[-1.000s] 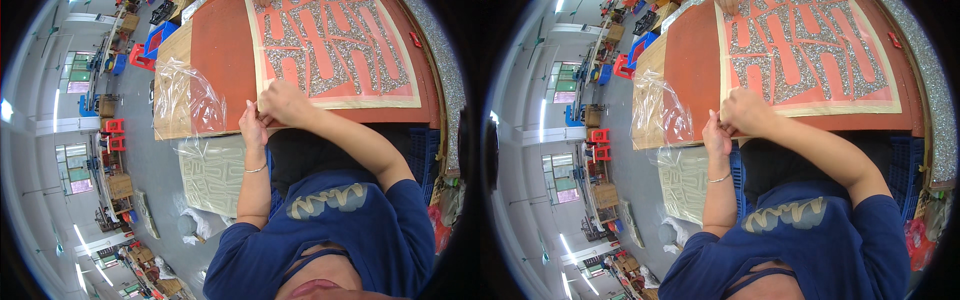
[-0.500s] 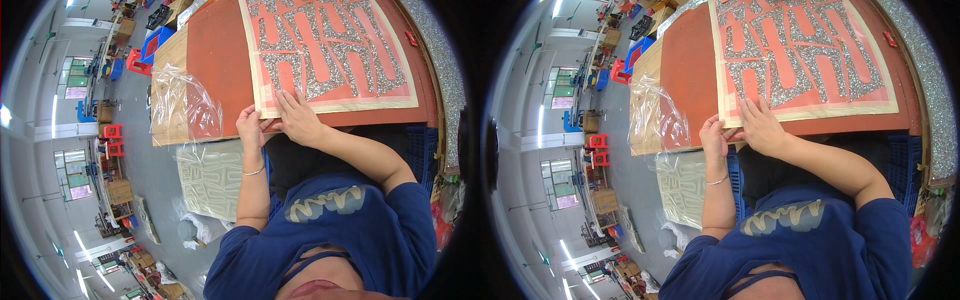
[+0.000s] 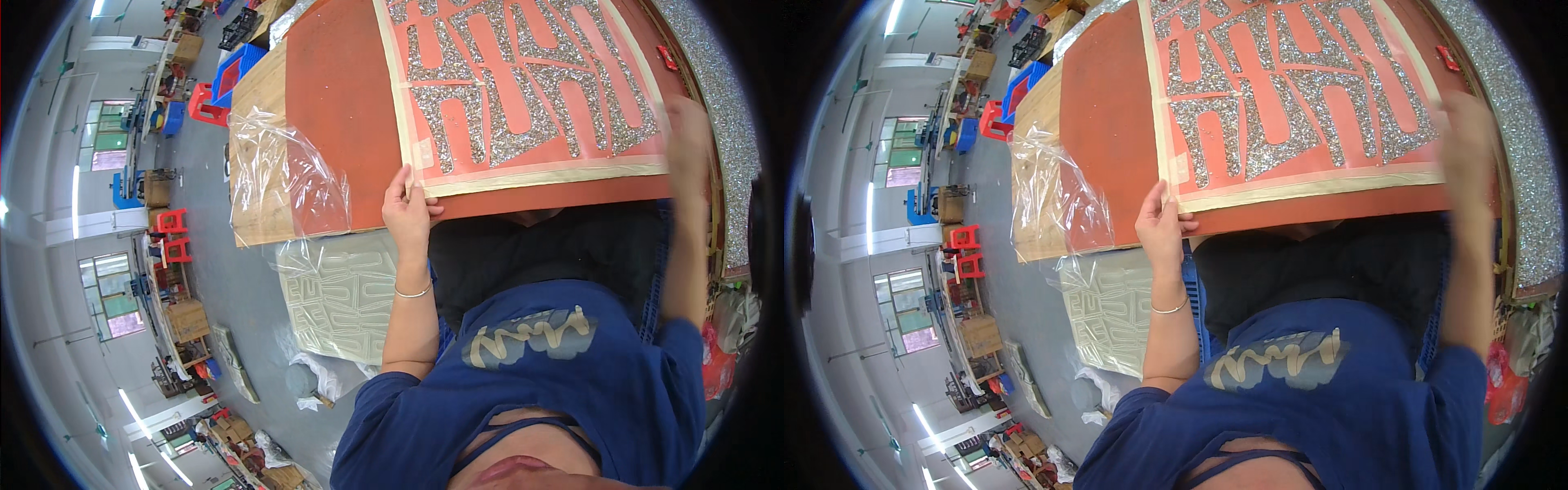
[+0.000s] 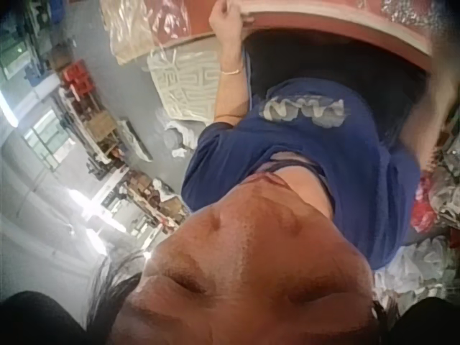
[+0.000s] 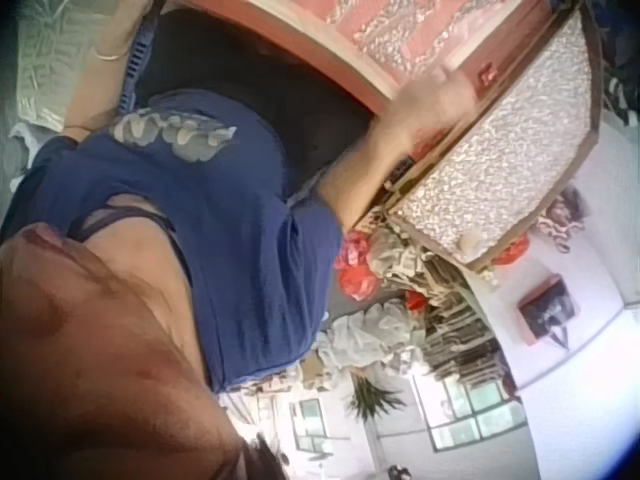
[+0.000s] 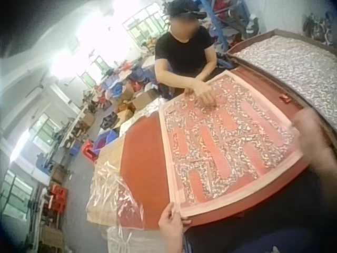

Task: Applying glitter material onto cutout shoe patterns using a template and tape.

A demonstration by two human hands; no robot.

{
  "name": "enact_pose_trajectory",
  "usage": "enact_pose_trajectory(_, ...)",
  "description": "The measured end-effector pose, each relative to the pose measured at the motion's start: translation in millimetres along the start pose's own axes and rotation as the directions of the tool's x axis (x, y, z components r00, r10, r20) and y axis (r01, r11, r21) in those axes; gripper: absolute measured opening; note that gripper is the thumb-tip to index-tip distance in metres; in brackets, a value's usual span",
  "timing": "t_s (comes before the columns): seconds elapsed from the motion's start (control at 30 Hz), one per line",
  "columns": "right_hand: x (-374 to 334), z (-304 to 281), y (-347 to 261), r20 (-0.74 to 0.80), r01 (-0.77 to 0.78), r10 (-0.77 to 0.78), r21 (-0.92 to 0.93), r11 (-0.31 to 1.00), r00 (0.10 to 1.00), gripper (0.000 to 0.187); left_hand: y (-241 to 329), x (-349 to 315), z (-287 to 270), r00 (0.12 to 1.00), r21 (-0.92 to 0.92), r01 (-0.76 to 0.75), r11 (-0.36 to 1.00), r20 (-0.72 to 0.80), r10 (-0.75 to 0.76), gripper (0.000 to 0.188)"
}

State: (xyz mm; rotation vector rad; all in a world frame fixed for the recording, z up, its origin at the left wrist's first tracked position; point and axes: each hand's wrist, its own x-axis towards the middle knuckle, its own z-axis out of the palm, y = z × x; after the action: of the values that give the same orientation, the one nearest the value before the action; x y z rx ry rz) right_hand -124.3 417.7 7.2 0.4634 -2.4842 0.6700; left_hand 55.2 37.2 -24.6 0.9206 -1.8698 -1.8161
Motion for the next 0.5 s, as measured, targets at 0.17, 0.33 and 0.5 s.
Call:
enact_pose_trajectory(0.17, -113.7, -139.0, 302.6, 0.069, -0.18, 0.279, -0.613, 0.77, 0.958, 0.023, 15.1, 7.6, 24.5, 0.998, 0.257, -0.01, 0.966, 0.06, -0.006, 0.05)
enact_pose_trajectory(0.33, -139.7, -134.1, 296.8, 0.31, -0.325, 0.584, -0.596, 0.735, 0.75, 0.025, 28.2, 5.9, 17.8, 1.0, 0.41, -0.014, 0.912, 0.024, 0.005, 0.058)
enact_pose_trajectory(0.5, -112.2, -132.7, 270.9, 0.225, -0.183, 0.492, -0.737, 0.65, 0.841, 0.024, 21.1, 7.5, 18.0, 0.998, 0.456, -0.056, 0.888, 0.028, 0.049, 0.056)
